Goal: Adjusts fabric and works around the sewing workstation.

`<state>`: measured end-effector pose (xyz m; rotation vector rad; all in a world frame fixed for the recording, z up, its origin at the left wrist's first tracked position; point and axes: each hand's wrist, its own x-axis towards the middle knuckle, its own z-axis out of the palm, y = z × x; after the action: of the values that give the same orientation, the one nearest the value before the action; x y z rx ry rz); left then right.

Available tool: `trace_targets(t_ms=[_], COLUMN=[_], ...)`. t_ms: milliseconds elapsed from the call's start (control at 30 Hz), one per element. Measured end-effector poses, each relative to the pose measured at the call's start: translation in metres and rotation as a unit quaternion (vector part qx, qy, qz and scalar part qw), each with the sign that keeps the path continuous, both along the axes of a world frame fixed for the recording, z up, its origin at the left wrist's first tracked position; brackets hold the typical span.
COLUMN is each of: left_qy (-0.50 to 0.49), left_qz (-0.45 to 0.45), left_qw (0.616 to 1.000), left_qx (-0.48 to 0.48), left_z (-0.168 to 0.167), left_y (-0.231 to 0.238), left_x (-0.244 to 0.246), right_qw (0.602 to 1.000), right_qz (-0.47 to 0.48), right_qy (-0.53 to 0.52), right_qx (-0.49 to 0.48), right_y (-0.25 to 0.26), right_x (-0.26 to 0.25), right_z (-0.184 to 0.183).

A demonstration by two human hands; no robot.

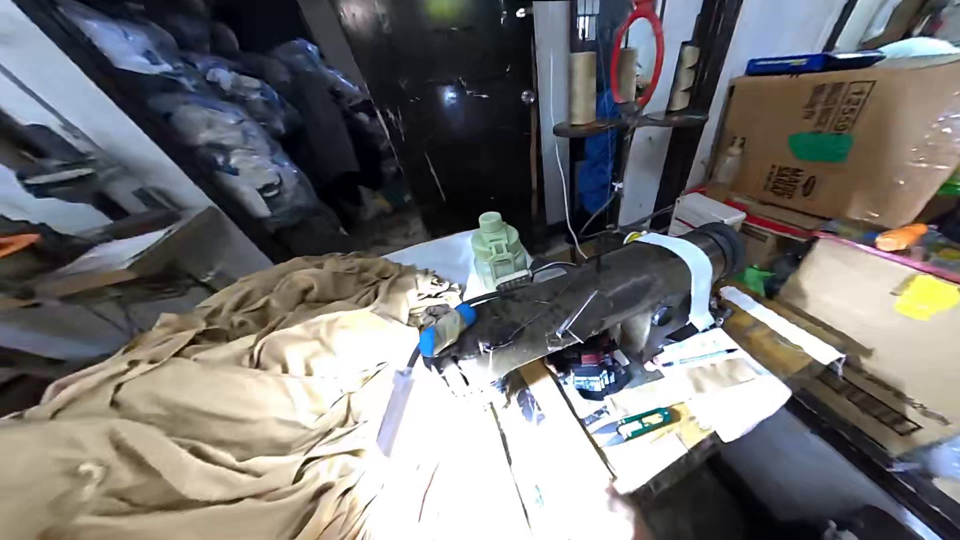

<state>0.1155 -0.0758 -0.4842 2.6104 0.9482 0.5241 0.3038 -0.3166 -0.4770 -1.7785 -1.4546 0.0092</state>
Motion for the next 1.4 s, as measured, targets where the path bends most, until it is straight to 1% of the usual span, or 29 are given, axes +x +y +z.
trace_targets(t_ms=[33,100,167,233,267,300,433,500,633,700,733,800,867,900,933,1000,1067,1133,1200,1267,1300,1333,1367,1400], left_qy=[-0.001,-0.011,-0.009,0.003,0.012,0.014,-0.005,-0.023,-0.025,-0.009,-0.011,-0.02,-0.014,-0.009,-0.009,-0.01,-0.068,-0.165,-0.264,-0.348,-0.39,-0.423,-0.444,-0.453], left_qz=[0.001,-0.001,0.004,0.011,0.015,0.017,0.013,0.01,0.012,0.013,0.016,0.022,0.022,0.018,0.012,0.001,-0.005,-0.004,-0.025,-0.062,-0.064,-0.048,-0.025,-0.005], left_qw=[1.0,1.0,1.0,1.0,0.999,0.999,0.999,0.999,0.999,0.998,0.998,0.998,0.998,0.998,0.998,0.997,0.993,0.976,0.94,0.875,0.842,0.82,0.807,0.807], left_qx=[0.0,-0.002,-0.012,-0.028,-0.037,-0.038,-0.036,-0.027,-0.04,-0.053,-0.056,-0.055,-0.065,-0.067,-0.063,-0.078,-0.1,-0.143,-0.214,-0.332,-0.366,-0.383,-0.387,-0.378], left_z=[0.001,0.001,0.001,0.006,0.01,0.012,0.007,0.004,0.009,0.009,0.009,0.007,0.01,0.01,0.007,0.006,0.015,0.031,0.047,0.054,0.057,0.06,0.061,0.06], left_y=[0.0,-0.001,-0.003,-0.005,-0.006,-0.007,-0.006,-0.005,-0.007,-0.007,-0.007,-0.007,-0.008,-0.006,-0.005,-0.006,-0.021,-0.047,-0.076,-0.099,-0.107,-0.114,-0.118,-0.121], left_x=[0.001,0.002,0.001,0.002,0.003,0.003,0.001,0.001,0.002,0.001,0.001,0.001,0.001,0.001,-0.001,-0.005,-0.007,0.0,0.015,0.03,0.037,0.042,0.044,0.044], right_qw=[0.998,0.985,0.979,0.978,0.978,0.979,0.972,0.974,0.98,0.982,0.98,0.97,0.942,0.928,0.921,0.934,0.946,0.95,0.947,0.933,0.922,0.912,0.905,0.903], right_qz=[-0.058,-0.137,-0.161,-0.154,-0.151,-0.152,-0.195,-0.201,-0.193,-0.189,-0.192,-0.212,-0.234,-0.242,-0.245,-0.223,-0.205,-0.175,-0.113,-0.013,0.023,0.048,0.062,0.065], right_qy=[-0.006,-0.089,-0.121,-0.121,-0.115,-0.111,-0.131,-0.105,-0.051,0.014,0.045,0.088,0.135,0.161,0.182,0.187,0.176,0.182,0.246,0.327,0.358,0.385,0.4,0.408], right_qx=[0.025,0.052,0.001,-0.07,-0.086,-0.081,0.013,0.027,0.022,-0.002,0.006,0.085,0.198,0.233,0.241,0.207,0.18,0.185,0.173,0.152,0.142,0.136,0.13,0.12], right_y=[0.011,0.037,0.055,0.067,0.072,0.076,0.087,0.084,0.073,0.067,0.064,0.06,0.059,0.059,0.058,0.054,0.051,0.052,0.05,0.048,0.048,0.049,0.05,0.051], right_x=[0.024,0.075,0.11,0.123,0.124,0.122,0.119,0.122,0.126,0.127,0.129,0.132,0.133,0.133,0.132,0.13,0.12,0.097,0.058,0.017,0.0,-0.013,-0.021,-0.024], right_z=[0.001,0.001,0.002,0.004,0.005,0.005,0.003,0.004,0.008,0.017,0.021,0.028,0.034,0.036,0.038,0.032,0.03,0.038,0.051,0.059,0.06,0.059,0.057,0.056])
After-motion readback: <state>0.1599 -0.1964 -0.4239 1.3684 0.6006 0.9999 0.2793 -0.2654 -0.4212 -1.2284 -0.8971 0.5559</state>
